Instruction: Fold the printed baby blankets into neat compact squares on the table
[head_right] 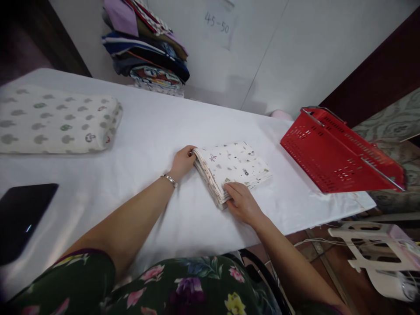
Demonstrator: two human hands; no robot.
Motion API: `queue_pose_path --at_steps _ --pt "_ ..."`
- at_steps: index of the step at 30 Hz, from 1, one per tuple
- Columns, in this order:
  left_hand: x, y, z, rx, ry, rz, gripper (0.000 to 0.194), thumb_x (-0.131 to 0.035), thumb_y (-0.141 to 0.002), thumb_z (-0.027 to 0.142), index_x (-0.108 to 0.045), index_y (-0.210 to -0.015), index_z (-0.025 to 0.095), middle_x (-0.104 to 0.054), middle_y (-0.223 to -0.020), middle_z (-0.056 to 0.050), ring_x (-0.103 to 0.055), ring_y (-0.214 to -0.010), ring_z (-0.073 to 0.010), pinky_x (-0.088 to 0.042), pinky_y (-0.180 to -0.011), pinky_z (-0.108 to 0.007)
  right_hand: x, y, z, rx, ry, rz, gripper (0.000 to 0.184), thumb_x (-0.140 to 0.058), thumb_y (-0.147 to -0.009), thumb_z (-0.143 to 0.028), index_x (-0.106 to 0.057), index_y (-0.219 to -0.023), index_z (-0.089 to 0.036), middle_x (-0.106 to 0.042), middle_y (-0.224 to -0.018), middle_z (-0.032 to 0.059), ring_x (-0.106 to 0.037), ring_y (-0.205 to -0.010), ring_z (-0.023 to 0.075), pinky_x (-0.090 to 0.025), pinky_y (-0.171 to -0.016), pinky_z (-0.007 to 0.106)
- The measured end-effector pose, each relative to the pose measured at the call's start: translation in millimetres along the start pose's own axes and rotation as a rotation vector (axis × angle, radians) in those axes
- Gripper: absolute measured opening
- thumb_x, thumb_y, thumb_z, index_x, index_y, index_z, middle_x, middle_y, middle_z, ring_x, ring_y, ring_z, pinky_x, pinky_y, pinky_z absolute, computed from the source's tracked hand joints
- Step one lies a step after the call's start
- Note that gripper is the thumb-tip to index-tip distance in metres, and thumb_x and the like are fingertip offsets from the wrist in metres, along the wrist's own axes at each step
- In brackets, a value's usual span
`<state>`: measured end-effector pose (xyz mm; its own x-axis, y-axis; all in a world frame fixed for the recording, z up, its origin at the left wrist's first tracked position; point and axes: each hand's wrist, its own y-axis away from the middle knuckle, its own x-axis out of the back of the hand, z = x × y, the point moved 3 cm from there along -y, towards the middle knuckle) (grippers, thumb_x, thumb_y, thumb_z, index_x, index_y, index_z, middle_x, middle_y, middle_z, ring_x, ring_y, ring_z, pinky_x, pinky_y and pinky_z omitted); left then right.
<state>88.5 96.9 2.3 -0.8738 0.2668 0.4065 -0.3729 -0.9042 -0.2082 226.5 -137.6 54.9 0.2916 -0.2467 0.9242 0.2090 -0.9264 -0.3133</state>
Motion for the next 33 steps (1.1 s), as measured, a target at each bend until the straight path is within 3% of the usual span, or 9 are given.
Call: queue_pose_path --at_steps 5,8,12,16,21,25,33 --pt "-0.7 0 -1 0.003 -0.004 0.000 0.029 -0.050 -0.074 0.018 -0.063 -0.100 0.022 -0.068 -0.091 -0.001 -0.060 -0.077 -0.0146 -0.046 -0.074 -0.025 -5 -1 -1 0.040 -0.017 -0.013 0.059 -0.050 -0.079 -0.011 -0.038 -0.136 -0.021 -0.053 -0.125 0.0130 -0.048 -0.116 0.0253 -0.042 -0.097 0.048" --pt "-1.0 1 -1 0.003 -0.016 -0.003 0.030 -0.049 -0.074 0.017 -0.063 -0.101 0.022 -0.068 -0.092 -0.001 -0.060 -0.078 -0.0145 -0.045 -0.075 -0.025 -3 3 1 -0.007 -0.106 0.028 0.055 -0.047 -0.081 -0.011 -0.040 -0.134 -0.023 -0.052 -0.125 0.0118 -0.048 -0.117 0.0236 -0.043 -0.097 0.046" --pt "-0.9 1 -1 0.002 -0.033 -0.001 0.030 -0.049 -0.075 0.017 -0.063 -0.101 0.023 -0.068 -0.093 -0.001 -0.060 -0.080 -0.0152 -0.045 -0.076 -0.026 4 5 3 -0.090 -0.274 -0.013 0.048 -0.043 -0.085 -0.014 -0.043 -0.132 -0.023 -0.051 -0.127 0.0105 -0.047 -0.119 0.0220 -0.043 -0.099 0.044" --pt "-0.6 1 0 0.019 -0.046 -0.009 0.030 -0.049 -0.075 0.017 -0.063 -0.101 0.023 -0.068 -0.093 -0.001 -0.060 -0.080 -0.0154 -0.046 -0.076 -0.026 6 0 7 -0.165 -0.265 0.018 0.033 -0.049 -0.087 -0.024 -0.054 -0.120 -0.024 -0.058 -0.116 0.0093 -0.054 -0.109 0.0214 -0.049 -0.091 0.039" --pt "0.2 2 1 0.003 -0.041 -0.010 0.030 -0.049 -0.075 0.017 -0.063 -0.101 0.023 -0.068 -0.094 -0.001 -0.060 -0.080 -0.0154 -0.046 -0.076 -0.026 1 -11 8 -0.083 -0.167 -0.003 0.025 -0.050 -0.088 -0.024 -0.060 -0.111 -0.024 -0.061 -0.108 0.0087 -0.057 -0.101 0.0202 -0.051 -0.086 0.037" --pt "0.0 2 1 -0.006 -0.039 -0.005 0.032 -0.050 -0.074 0.017 -0.062 -0.103 0.023 -0.067 -0.097 -0.002 -0.060 -0.084 -0.0161 -0.046 -0.078 -0.027 3 -12 6 -0.097 -0.180 0.004 0.020 -0.045 -0.090 -0.020 -0.060 -0.104 -0.023 -0.060 -0.101 0.0083 -0.057 -0.095 0.0189 -0.051 -0.081 0.035" --pt "0.3 2 3 -0.002 -0.063 -0.006 0.032 -0.050 -0.075 0.016 -0.063 -0.103 0.022 -0.068 -0.097 -0.002 -0.060 -0.085 -0.0169 -0.046 -0.079 -0.027 5 -8 -3 0.011 -0.115 -0.028 0.023 -0.046 -0.089 -0.018 -0.056 -0.109 -0.022 -0.059 -0.104 0.0096 -0.055 -0.098 0.0204 -0.049 -0.084 0.040"
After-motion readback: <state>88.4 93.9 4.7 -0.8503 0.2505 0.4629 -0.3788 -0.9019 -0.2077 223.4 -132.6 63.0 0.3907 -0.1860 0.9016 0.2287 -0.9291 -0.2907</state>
